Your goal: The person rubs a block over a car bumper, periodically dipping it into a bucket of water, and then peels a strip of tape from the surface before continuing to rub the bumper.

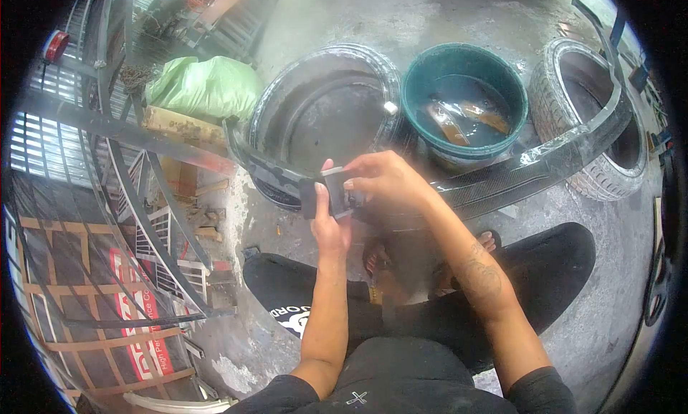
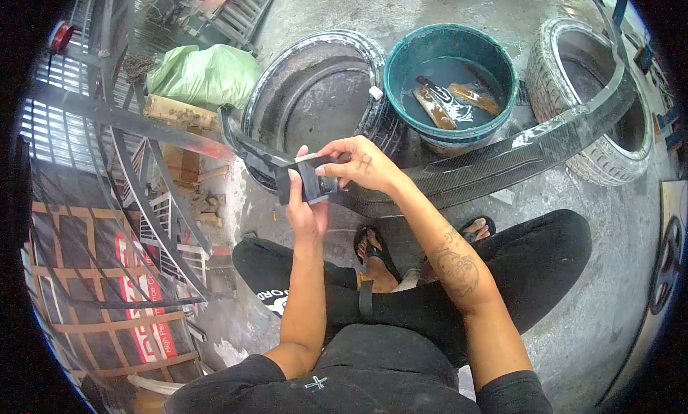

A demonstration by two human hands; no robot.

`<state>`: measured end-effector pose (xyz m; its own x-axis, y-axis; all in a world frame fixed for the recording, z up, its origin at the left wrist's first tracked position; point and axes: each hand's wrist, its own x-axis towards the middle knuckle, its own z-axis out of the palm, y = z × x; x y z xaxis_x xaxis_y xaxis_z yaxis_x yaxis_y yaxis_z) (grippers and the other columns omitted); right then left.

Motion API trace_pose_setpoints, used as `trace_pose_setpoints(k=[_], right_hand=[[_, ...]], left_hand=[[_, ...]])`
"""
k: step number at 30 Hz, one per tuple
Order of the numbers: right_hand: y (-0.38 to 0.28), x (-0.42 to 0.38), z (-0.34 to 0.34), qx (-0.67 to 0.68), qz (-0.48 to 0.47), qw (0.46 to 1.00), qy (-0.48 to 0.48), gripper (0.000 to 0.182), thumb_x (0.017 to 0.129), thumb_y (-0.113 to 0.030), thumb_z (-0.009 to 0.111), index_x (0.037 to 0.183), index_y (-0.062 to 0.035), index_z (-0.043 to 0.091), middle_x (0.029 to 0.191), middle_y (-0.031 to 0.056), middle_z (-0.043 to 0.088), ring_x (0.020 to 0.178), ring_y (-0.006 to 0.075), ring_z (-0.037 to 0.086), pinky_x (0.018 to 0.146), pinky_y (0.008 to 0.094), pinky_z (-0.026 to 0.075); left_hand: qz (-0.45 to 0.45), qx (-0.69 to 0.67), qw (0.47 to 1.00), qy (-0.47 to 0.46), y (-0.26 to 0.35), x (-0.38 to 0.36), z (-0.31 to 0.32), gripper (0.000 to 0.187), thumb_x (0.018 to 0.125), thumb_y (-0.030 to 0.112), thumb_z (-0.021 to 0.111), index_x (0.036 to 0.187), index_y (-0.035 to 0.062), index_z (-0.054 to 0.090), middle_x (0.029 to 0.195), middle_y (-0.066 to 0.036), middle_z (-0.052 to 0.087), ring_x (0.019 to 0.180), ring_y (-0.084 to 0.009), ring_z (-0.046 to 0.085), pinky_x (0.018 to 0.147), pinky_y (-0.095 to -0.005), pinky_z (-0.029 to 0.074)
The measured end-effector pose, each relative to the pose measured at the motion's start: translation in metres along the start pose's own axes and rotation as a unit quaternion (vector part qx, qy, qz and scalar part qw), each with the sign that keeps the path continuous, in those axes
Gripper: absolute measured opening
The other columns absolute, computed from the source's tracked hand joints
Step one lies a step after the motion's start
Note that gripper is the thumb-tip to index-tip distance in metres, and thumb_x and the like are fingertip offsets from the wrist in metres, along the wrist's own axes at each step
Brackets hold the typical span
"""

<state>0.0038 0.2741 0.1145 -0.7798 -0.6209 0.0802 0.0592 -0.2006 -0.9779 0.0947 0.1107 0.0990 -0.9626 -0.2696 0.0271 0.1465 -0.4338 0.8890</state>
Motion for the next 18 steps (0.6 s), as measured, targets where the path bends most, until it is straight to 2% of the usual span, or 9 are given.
trace_pose_setpoints(k=[1, 2, 3, 6, 9, 16, 18], right_hand=[[0.001, 0.000, -0.001, 0.000, 0.000, 1.000, 0.000, 0.034, 0.089, -0.016, 0.084, 0.117, 0.0024, 0.076, 0.096, 0.0098, 0.076, 0.078, 0.0160, 0.070, 0.071, 0.0323, 0.057], [0.001, 0.001, -0.003, 0.010, -0.019, 1.000, 0.000, 0.033, 0.089, -0.015, 0.084, 0.117, 0.0007, 0.077, 0.092, 0.0071, 0.075, 0.074, 0.0132, 0.069, 0.068, 0.0300, 0.057], [0.003, 0.001, -0.004, 0.021, -0.037, 0.999, 0.000, 0.032, 0.089, -0.013, 0.085, 0.118, -0.0010, 0.078, 0.087, 0.0045, 0.074, 0.070, 0.0105, 0.067, 0.065, 0.0277, 0.058], [0.012, 0.003, 0.004, 0.063, -0.056, 0.996, 0.034, 0.033, 0.090, -0.013, 0.085, 0.121, -0.0027, 0.078, 0.084, 0.0030, 0.074, 0.071, 0.0085, 0.067, 0.067, 0.0273, 0.058], [0.014, 0.005, 0.008, 0.102, -0.069, 0.992, 0.020, 0.037, 0.090, -0.013, 0.084, 0.125, -0.0028, 0.078, 0.082, 0.0027, 0.075, 0.072, 0.0079, 0.067, 0.068, 0.0270, 0.057], [0.012, 0.004, 0.005, 0.061, -0.043, 0.997, 0.006, 0.037, 0.091, -0.013, 0.084, 0.126, -0.0038, 0.079, 0.084, 0.0034, 0.076, 0.072, 0.0085, 0.068, 0.069, 0.0265, 0.057], [0.008, 0.004, 0.003, 0.035, -0.053, 0.998, 0.002, 0.037, 0.091, -0.013, 0.084, 0.125, -0.0030, 0.079, 0.084, 0.0041, 0.076, 0.072, 0.0087, 0.068, 0.068, 0.0264, 0.057]], left_hand=[[-0.018, -0.045, 0.999, 0.005, 0.003, 0.001, 0.000, 0.056, 0.117, 0.040, 0.041, 0.159, 0.0021, 0.045, 0.147, -0.014, 0.058, 0.137, -0.0274, 0.056, 0.116, -0.0472, 0.046], [-0.017, -0.045, 0.999, 0.005, 0.003, 0.000, 0.001, 0.056, 0.117, 0.040, 0.041, 0.159, 0.0021, 0.045, 0.147, -0.014, 0.058, 0.137, -0.0274, 0.056, 0.116, -0.0472, 0.046], [-0.013, -0.037, 0.999, 0.005, 0.004, -0.002, 0.002, 0.058, 0.117, 0.042, 0.040, 0.159, 0.0014, 0.045, 0.148, -0.014, 0.058, 0.137, -0.0270, 0.056, 0.116, -0.0468, 0.046], [0.000, -0.053, 0.999, 0.006, 0.001, -0.006, 0.011, 0.062, 0.117, 0.047, 0.037, 0.158, 0.0004, 0.045, 0.149, -0.014, 0.058, 0.137, -0.0261, 0.057, 0.116, -0.0456, 0.045], [0.015, -0.081, 0.997, 0.011, -0.002, -0.006, 0.013, 0.067, 0.116, 0.053, 0.034, 0.156, 0.0000, 0.046, 0.149, -0.012, 0.059, 0.135, -0.0246, 0.058, 0.112, -0.0432, 0.047], [-0.022, -0.021, 0.998, 0.060, 0.004, -0.003, 0.010, 0.072, 0.115, 0.057, 0.034, 0.152, -0.0020, 0.051, 0.142, -0.011, 0.064, 0.125, -0.0223, 0.063, 0.105, -0.0382, 0.049], [-0.029, -0.032, 0.998, 0.040, 0.010, -0.005, 0.005, 0.071, 0.115, 0.056, 0.034, 0.151, -0.0025, 0.052, 0.141, -0.011, 0.065, 0.126, -0.0228, 0.063, 0.107, -0.0394, 0.049]])
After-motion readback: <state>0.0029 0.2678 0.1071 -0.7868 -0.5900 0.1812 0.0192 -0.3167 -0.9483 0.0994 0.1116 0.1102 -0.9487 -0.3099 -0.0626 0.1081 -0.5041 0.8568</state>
